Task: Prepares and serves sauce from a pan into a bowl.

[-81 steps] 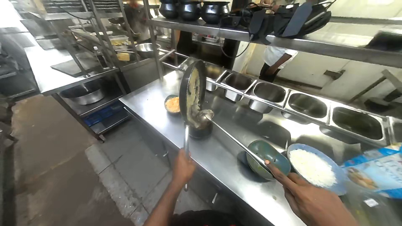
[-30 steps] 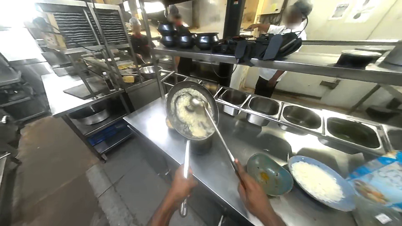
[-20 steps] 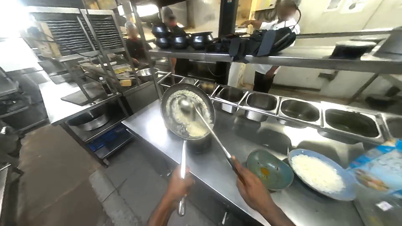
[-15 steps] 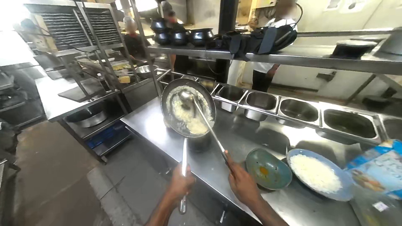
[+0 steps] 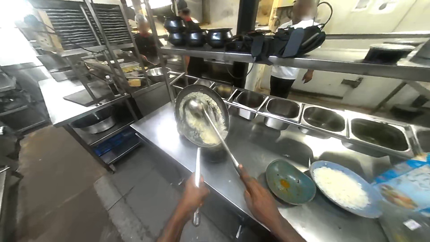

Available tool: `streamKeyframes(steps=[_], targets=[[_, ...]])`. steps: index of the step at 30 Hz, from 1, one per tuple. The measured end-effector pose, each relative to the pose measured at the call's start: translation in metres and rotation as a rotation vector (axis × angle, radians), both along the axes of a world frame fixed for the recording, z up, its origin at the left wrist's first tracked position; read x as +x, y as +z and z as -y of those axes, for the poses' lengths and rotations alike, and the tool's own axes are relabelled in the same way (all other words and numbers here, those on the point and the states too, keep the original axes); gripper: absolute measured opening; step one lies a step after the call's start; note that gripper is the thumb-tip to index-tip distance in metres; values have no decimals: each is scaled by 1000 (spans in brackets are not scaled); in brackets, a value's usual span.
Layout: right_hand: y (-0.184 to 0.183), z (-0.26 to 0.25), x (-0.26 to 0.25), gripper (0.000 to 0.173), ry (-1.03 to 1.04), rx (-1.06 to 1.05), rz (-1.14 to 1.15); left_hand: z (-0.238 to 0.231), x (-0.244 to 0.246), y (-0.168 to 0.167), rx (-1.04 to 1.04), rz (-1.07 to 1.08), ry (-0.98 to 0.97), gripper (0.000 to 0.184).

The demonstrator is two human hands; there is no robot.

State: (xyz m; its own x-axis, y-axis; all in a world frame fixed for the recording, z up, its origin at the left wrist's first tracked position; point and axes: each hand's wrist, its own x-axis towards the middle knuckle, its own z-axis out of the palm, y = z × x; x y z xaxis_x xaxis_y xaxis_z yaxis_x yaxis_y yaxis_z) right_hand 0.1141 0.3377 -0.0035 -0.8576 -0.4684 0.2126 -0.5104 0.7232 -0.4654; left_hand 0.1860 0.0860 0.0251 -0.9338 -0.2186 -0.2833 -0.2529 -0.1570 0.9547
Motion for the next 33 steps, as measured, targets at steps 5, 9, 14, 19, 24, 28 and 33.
streamKeyframes(steps=[5,9,14,19,24,28,33], targets=[[-53,-85,49,62,-6,89,-16,5,-8,2,18,-19,19,38],[-30,-59,8,66,24,-4,-154,9,-9,2,18,-20,22,37],[-13,-15,-12,72,34,38,-209,3,-11,4,16,-3,10,35],[-41,-89,33,66,20,153,-91,8,-11,2,35,-4,12,37],[-11,-75,-24,69,13,170,-320,14,-8,-1,12,0,15,38],[46,-32,-80,69,37,272,-186,11,-7,-4,-17,-15,13,37],[51,-20,-85,73,19,88,63,10,-5,-4,-29,-16,19,37]])
